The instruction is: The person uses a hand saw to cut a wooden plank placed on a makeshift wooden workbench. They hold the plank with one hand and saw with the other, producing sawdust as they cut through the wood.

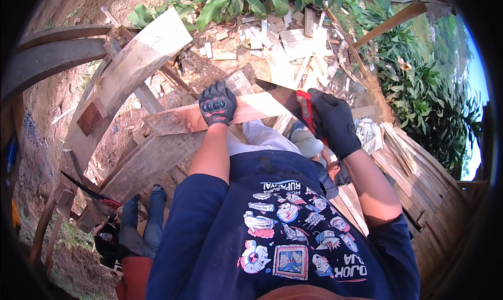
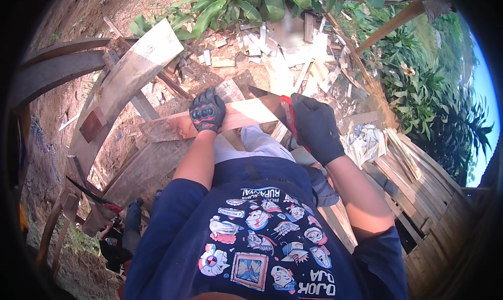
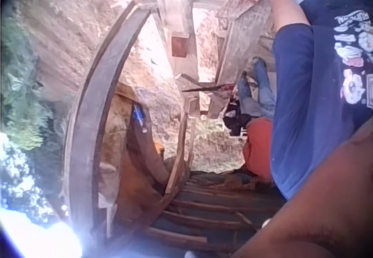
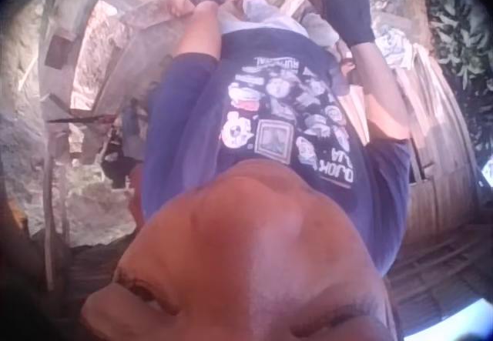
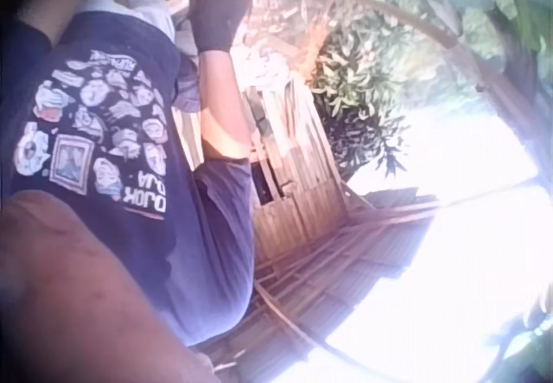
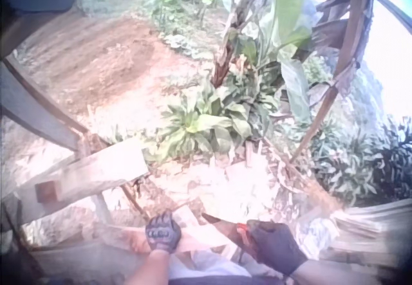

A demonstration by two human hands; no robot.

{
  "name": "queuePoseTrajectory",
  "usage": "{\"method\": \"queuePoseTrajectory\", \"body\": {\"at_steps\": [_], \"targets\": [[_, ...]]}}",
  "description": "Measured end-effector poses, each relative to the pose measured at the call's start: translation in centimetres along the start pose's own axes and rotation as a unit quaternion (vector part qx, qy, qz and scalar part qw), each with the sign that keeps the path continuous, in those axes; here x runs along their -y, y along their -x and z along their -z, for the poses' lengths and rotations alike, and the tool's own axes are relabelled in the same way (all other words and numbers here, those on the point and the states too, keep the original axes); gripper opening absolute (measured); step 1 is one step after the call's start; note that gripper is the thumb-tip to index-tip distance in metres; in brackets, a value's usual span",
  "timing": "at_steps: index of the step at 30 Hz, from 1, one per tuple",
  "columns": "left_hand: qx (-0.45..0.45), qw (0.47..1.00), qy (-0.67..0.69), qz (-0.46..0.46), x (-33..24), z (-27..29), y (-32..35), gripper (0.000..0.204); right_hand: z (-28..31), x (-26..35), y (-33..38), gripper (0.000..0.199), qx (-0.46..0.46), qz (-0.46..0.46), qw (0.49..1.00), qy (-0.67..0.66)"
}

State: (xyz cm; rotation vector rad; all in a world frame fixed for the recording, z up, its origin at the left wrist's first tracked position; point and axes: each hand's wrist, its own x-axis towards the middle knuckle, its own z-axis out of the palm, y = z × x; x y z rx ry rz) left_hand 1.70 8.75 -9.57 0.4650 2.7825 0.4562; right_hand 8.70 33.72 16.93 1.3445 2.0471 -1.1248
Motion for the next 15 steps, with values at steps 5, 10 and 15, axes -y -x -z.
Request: {"method": "queuePoseTrajectory", "body": {"at_steps": [5, 10, 15], "targets": [[-0.011, 1.000, -0.023, -0.013, 0.2, -0.6, 0.3, 0.040, -11.2, -3.6, -8.8, 0.044, -0.032, 0.068, 0.996, 0.057], [0.017, 1.000, -0.014, 0.006, 0.2, 0.3, 0.1, 0.040, -8.6, -9.4, -2.1, 0.045, -0.090, 0.145, 0.985, -0.018], [-0.009, 0.999, -0.030, 0.003, 0.1, 0.4, 0.6, 0.038, -2.6, -12.7, 11.4, 0.045, -0.057, 0.121, 0.984, -0.115]]}}
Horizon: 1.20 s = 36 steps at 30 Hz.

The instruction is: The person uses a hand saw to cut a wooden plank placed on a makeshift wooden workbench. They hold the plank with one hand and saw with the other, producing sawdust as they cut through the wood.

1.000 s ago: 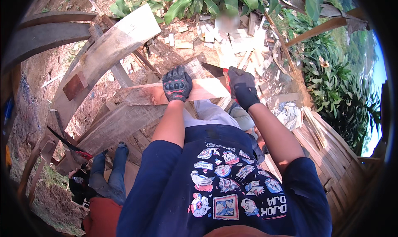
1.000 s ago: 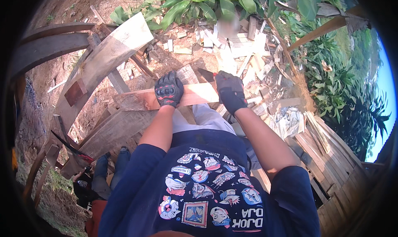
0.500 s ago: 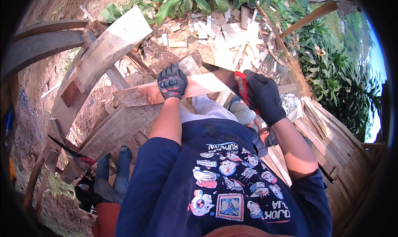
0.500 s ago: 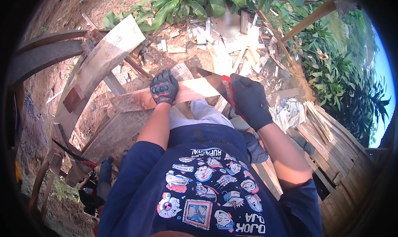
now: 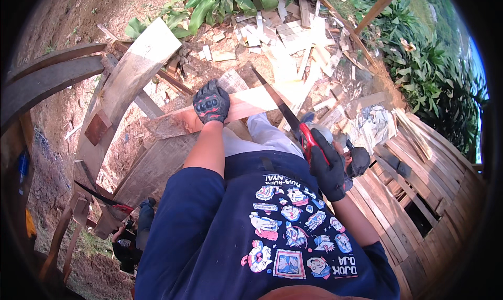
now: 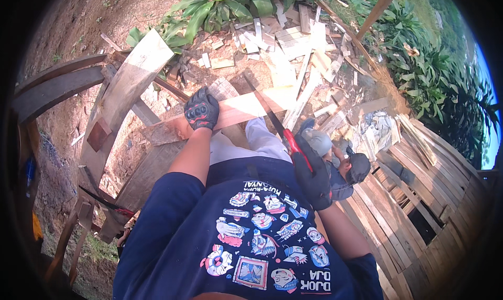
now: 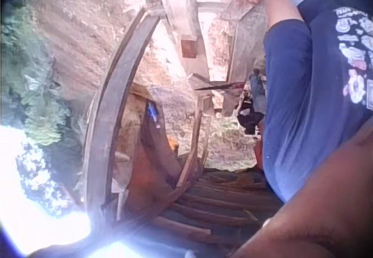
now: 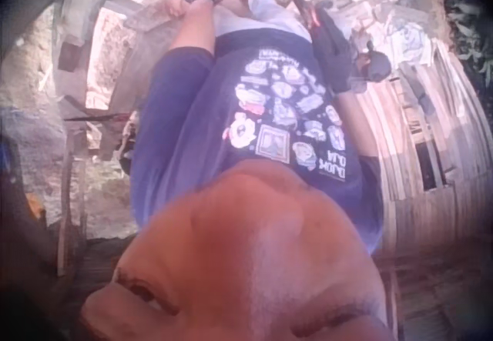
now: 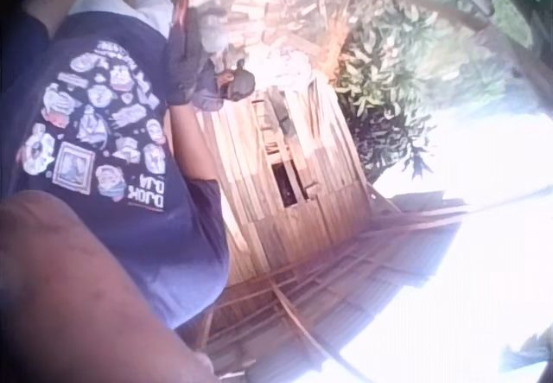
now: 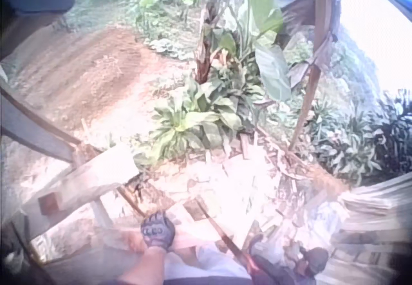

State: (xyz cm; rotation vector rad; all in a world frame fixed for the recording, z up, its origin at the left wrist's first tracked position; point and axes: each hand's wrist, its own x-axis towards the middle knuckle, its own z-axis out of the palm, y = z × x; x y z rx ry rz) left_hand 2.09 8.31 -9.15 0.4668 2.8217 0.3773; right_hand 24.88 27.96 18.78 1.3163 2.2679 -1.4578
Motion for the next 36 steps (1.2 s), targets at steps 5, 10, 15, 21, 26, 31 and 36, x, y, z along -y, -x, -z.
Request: {"method": "queuePoseTrajectory", "body": {"at_steps": [5, 10, 15, 21, 26, 31, 36], "targets": [[0.001, 1.000, -0.014, -0.009, -0.3, -0.8, -0.7, 0.038, -4.7, -1.8, -3.6, 0.045, -0.011, -0.005, 0.999, 0.048], [0.008, 1.000, -0.015, 0.010, -0.4, -0.9, -0.5, 0.040, -12.2, -2.6, -9.1, 0.049, -0.078, 0.183, 0.979, 0.040], [0.036, 0.998, -0.030, -0.038, 0.2, -0.7, 0.0, 0.053, -7.3, -5.4, -5.1, 0.052, -0.022, 0.093, 0.994, 0.053], [0.034, 0.994, -0.047, -0.094, 0.3, -0.8, 0.4, 0.066, -8.7, -5.4, -2.7, 0.050, -0.055, -0.027, 0.998, -0.001], [0.039, 0.994, -0.045, -0.090, 0.2, -0.7, 0.8, 0.066, -8.7, -3.2, -4.1, 0.049, -0.073, -0.020, 0.997, -0.003], [0.031, 0.997, -0.028, -0.070, 0.1, -0.9, 1.0, 0.063, -9.6, -6.0, -4.5, 0.046, -0.106, 0.055, 0.993, -0.010], [0.042, 0.998, -0.012, -0.054, -0.8, 1.1, 1.3, 0.065, -7.6, -7.7, -5.8, 0.047, -0.058, 0.044, 0.995, -0.062]]}}
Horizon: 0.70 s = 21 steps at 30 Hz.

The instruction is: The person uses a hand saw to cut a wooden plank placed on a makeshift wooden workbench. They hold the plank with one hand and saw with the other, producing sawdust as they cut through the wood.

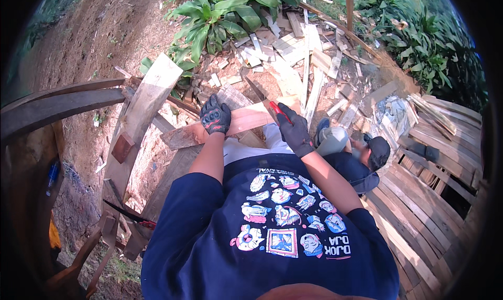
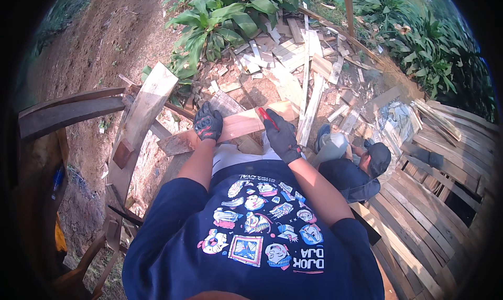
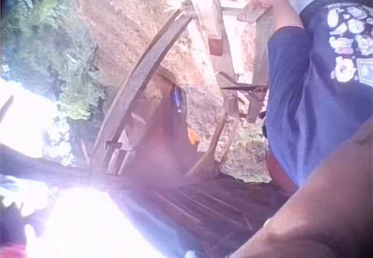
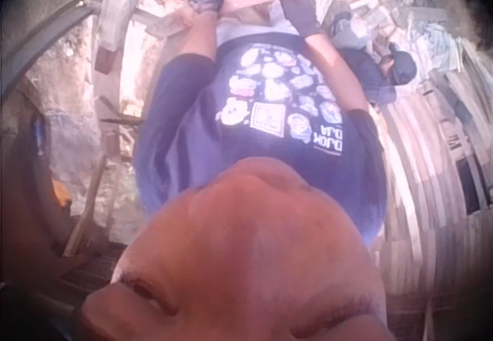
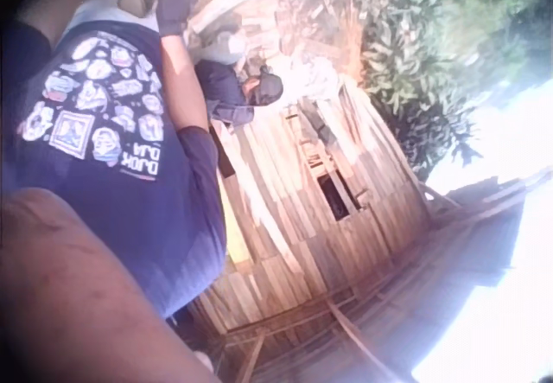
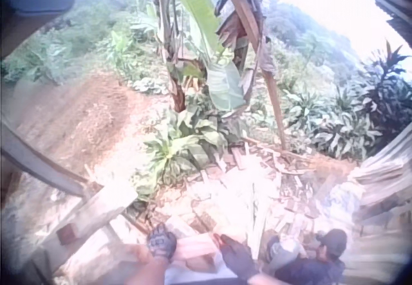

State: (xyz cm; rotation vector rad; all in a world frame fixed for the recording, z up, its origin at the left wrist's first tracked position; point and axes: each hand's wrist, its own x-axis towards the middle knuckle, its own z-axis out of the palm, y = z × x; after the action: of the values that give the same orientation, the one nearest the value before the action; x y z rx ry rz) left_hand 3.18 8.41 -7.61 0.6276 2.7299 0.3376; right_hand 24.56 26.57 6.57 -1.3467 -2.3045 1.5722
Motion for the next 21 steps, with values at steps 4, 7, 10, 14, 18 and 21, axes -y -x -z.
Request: {"method": "queuePoseTrajectory", "body": {"at_steps": [4, 7, 10, 14, 18, 21], "targets": [[0.096, 0.992, -0.019, -0.085, 1.1, 3.1, 0.6, 0.085, 1.1, -0.7, -1.0, 0.041, 0.022, -0.049, 0.992, -0.112], [0.168, 0.975, -0.067, -0.131, 1.7, 6.1, 3.2, 0.104, -0.3, -0.9, -1.1, 0.045, -0.005, 0.020, 0.999, -0.046], [0.196, 0.963, -0.117, -0.144, 3.4, 6.1, 6.1, 0.126, -0.5, 0.4, -1.1, 0.045, 0.023, -0.041, 0.995, -0.088], [0.124, 0.973, -0.158, -0.116, 2.4, 2.8, 7.7, 0.126, -0.8, -2.4, -3.0, 0.053, -0.027, 0.075, 0.997, 0.010], [0.085, 0.978, -0.180, -0.061, 1.0, 2.3, 8.7, 0.118, 0.2, -1.0, -2.5, 0.056, 0.089, 0.112, 0.988, 0.057], [0.100, 0.974, -0.194, -0.060, 0.8, 1.9, 7.6, 0.098, 0.8, -1.1, -2.9, 0.060, 0.112, 0.116, 0.983, 0.083]]}}
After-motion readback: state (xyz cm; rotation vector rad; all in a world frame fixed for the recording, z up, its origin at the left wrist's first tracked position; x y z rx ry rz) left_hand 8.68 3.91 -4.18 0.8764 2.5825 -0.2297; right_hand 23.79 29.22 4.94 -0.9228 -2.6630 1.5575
